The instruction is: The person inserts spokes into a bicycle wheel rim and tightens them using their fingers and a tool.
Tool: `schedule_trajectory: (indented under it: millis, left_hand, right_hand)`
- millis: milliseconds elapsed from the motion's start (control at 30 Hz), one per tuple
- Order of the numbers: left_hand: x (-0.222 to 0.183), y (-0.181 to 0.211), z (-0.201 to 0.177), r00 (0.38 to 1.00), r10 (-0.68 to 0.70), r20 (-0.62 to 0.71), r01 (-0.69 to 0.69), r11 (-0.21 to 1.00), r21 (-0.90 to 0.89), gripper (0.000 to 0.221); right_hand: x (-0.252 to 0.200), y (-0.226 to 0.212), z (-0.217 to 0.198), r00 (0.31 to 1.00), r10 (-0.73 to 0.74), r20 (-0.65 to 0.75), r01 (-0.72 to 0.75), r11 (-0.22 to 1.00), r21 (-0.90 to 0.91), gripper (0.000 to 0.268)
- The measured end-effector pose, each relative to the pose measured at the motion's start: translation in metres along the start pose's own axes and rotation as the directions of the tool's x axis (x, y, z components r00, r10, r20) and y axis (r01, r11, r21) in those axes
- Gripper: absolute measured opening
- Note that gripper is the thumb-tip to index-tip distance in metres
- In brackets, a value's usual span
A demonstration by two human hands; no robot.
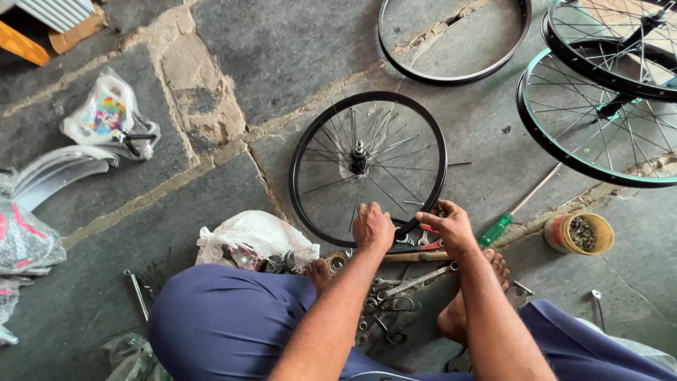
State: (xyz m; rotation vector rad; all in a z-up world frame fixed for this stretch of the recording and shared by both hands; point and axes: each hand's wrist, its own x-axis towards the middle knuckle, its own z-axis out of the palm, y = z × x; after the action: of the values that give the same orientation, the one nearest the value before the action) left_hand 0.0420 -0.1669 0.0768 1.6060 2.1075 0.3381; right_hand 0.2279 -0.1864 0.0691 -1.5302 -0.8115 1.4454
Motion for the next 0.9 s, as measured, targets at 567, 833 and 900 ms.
schedule_trajectory:
  millis: [567,833,900]
  left_hand:
    - [0.056,-0.031,0.06,0.822,0.192,0.536,0.396,0.485,-0.78,0.03]
    - [0.053,0.004,0.081,0.781,0.241,0.576,0.22,0.757,-0.615,0.037]
    - [0.05,0.017,0.09,0.837,0.219,0.501,0.222,0.701,-0.678,0.036]
  right_hand:
    - [0.009,-0.014,-0.01,0.998,0.038,-0.049,-0.041,0.998,-0.054,0.043]
    - [0.053,-0.013,-0.037,0.991,0.059,-0.118,-0.032,0.974,0.222,0.03]
    - [0.058,-0.014,-0.044,0.973,0.101,-0.206,-0.031,0.947,0.319,0.029]
